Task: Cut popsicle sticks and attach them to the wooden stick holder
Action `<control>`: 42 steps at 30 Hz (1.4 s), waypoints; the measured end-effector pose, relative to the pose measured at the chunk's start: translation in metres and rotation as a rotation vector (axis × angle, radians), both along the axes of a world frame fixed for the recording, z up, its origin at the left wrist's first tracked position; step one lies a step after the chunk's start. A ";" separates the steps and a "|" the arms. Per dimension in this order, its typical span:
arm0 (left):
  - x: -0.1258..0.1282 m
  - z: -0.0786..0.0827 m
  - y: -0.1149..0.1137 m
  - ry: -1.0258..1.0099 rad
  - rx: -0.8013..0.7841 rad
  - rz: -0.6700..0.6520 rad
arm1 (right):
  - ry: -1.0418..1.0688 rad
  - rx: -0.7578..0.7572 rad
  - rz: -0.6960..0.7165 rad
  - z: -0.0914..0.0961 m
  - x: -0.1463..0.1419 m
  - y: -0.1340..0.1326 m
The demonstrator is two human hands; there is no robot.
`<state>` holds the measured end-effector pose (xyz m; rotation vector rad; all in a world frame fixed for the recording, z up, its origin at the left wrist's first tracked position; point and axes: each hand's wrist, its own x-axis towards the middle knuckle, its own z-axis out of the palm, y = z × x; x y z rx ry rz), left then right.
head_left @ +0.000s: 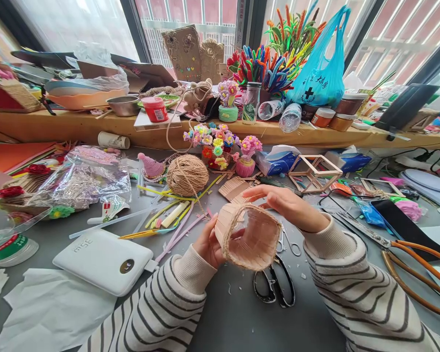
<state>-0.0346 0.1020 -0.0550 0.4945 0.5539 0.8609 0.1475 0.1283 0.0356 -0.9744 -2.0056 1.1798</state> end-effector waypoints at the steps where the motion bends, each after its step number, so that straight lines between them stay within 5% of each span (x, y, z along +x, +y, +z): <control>1: 0.000 0.003 0.000 0.026 0.015 0.018 | 0.033 -0.048 -0.016 -0.003 0.000 0.003; 8: -0.013 0.014 -0.008 0.380 0.205 0.236 | 0.178 -0.205 -0.141 -0.022 -0.007 0.012; 12: -0.025 0.022 -0.013 0.783 0.725 0.470 | 0.244 -0.254 -0.083 -0.020 -0.012 0.007; 20: -0.033 0.035 -0.017 1.005 1.162 0.456 | 0.194 -0.230 -0.064 -0.013 -0.015 -0.001; 26: -0.030 0.029 -0.017 1.024 1.135 0.417 | 0.107 -0.245 -0.053 -0.016 -0.015 -0.002; 30: -0.018 0.023 -0.022 0.975 1.115 0.511 | 0.078 -0.231 -0.034 -0.017 -0.011 0.000; 38: 0.000 0.013 -0.028 0.737 0.750 0.539 | -0.059 -0.311 0.027 -0.007 -0.003 -0.003; 42: 0.002 0.015 -0.029 0.751 0.730 0.519 | -0.090 -0.336 0.066 -0.004 0.000 -0.003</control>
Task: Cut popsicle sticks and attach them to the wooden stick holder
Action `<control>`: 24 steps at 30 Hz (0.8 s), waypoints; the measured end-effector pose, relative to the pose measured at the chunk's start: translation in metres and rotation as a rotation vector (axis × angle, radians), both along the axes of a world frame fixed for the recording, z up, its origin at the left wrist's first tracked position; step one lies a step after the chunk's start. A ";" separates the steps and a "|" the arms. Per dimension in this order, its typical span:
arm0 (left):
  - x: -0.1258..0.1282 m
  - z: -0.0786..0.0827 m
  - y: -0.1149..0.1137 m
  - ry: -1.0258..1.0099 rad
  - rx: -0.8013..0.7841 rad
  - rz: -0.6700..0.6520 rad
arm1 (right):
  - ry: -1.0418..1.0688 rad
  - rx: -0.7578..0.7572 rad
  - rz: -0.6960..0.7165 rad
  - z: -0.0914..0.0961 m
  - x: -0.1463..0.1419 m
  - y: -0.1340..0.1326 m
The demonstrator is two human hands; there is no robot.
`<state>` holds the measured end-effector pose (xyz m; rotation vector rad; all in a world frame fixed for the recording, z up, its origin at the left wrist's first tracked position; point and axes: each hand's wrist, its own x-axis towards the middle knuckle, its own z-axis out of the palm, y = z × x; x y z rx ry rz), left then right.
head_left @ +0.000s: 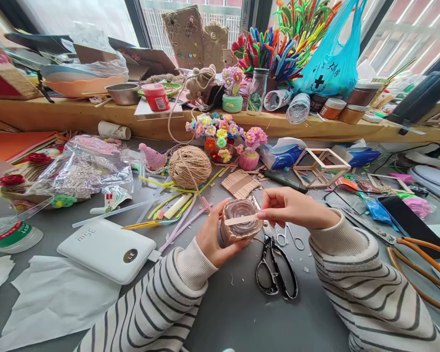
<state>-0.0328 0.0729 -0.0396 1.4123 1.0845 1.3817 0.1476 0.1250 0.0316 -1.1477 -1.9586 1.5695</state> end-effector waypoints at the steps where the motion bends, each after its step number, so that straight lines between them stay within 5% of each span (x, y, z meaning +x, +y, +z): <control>1: 0.000 0.000 0.000 0.011 -0.001 -0.005 | 0.004 0.000 0.008 0.001 0.001 0.000; 7: -0.003 -0.004 0.001 0.103 0.045 -0.013 | 0.009 -0.009 0.025 0.002 0.003 0.002; 17: -0.021 0.000 0.005 0.415 0.444 0.000 | -0.057 -0.034 0.113 -0.001 0.005 0.003; 24: -0.025 -0.003 0.010 0.449 0.648 0.003 | -0.013 -0.098 0.147 -0.003 0.006 0.007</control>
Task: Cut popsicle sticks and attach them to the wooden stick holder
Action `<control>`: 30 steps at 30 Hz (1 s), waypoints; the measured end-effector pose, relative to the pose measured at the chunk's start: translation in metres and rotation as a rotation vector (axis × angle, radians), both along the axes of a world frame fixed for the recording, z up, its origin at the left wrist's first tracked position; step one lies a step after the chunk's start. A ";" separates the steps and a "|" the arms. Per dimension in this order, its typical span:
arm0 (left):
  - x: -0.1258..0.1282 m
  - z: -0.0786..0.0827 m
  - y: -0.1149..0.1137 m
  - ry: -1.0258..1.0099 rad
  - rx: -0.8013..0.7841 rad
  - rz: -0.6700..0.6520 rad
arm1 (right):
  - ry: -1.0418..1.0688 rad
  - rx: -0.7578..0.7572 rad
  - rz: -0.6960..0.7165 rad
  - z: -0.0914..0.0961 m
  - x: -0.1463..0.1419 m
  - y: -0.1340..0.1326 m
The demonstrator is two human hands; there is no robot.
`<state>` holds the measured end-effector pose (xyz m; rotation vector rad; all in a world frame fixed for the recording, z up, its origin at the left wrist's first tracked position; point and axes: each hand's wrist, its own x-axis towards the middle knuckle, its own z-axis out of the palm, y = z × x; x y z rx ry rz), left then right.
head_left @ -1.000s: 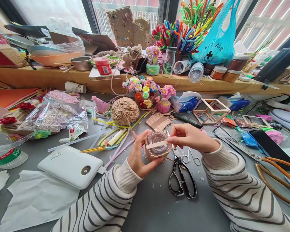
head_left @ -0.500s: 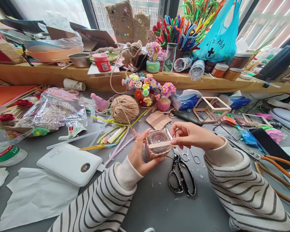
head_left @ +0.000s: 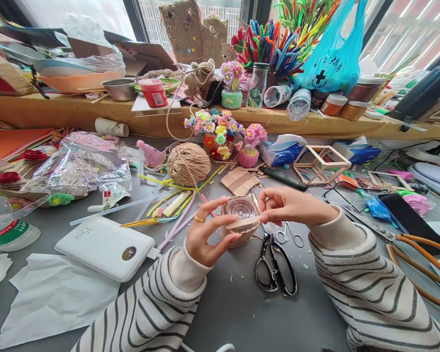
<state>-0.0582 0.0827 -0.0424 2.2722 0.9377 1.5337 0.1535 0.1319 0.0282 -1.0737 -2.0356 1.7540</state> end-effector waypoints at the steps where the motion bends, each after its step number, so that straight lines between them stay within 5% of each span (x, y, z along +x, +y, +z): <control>1: 0.000 -0.001 0.001 0.008 0.037 -0.012 | 0.008 -0.022 0.009 -0.001 0.000 0.001; 13: 0.001 -0.001 0.002 0.011 0.093 -0.021 | 0.035 -0.079 0.028 -0.005 0.001 0.004; 22: 0.000 0.004 -0.003 -0.013 0.105 -0.013 | 0.186 0.113 -0.212 -0.004 -0.007 0.000; 30: 0.008 -0.006 -0.002 0.021 -0.224 -0.002 | 0.287 0.267 -0.353 0.006 -0.011 -0.011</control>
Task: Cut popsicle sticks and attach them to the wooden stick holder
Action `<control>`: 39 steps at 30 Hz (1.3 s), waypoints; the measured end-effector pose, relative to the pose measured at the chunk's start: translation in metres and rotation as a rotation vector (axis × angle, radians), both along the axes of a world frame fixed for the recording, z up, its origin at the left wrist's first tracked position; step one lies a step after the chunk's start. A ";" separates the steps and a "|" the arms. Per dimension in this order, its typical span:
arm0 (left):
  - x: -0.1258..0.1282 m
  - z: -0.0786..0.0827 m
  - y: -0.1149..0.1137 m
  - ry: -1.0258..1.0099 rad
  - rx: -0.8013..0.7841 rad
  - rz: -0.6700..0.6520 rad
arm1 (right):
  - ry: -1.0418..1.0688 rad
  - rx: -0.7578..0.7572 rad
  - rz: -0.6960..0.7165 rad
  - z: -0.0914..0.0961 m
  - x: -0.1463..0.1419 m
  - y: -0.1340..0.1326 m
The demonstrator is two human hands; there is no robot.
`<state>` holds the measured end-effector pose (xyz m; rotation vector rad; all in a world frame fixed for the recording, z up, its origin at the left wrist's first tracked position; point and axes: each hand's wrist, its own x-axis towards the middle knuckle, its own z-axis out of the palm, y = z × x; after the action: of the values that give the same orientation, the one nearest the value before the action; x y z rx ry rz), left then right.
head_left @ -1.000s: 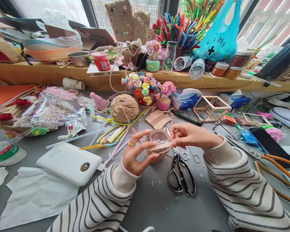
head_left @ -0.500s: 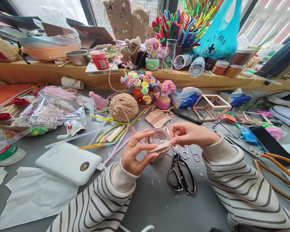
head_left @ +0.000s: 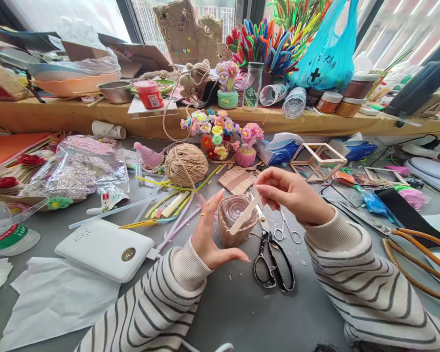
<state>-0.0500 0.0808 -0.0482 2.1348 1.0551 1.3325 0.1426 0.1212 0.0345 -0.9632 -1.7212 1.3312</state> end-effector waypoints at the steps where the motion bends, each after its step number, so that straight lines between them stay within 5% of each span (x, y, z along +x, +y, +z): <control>1: 0.000 -0.001 0.000 -0.003 -0.043 0.004 | 0.024 0.018 -0.044 0.000 0.001 0.001; 5: -0.011 0.002 0.004 -0.110 -0.101 0.167 | 0.048 0.148 -0.285 -0.003 0.010 0.009; 8: -0.026 0.007 0.010 -0.344 0.031 0.442 | -0.214 0.248 -0.351 -0.006 0.019 0.016; 13: -0.038 0.006 0.021 -0.391 -0.029 0.602 | -0.646 0.124 0.220 -0.019 0.010 0.020; 15: -0.039 0.002 0.024 -0.372 -0.035 0.613 | -0.736 0.196 0.283 -0.029 -0.001 0.020; 19: -0.040 -0.003 0.026 -0.360 -0.028 0.588 | -0.943 0.521 -0.022 -0.052 -0.022 0.017; 23: -0.040 -0.005 0.027 -0.394 -0.062 0.550 | -1.129 0.716 0.030 -0.065 -0.029 0.015; 39: -0.039 -0.004 0.027 -0.575 -0.257 0.545 | -1.256 0.848 0.058 -0.071 -0.036 0.013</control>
<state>-0.0886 0.1080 -0.0522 1.1932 1.4919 1.7806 0.1068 0.1339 -0.0363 -1.2670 -2.8222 -0.2646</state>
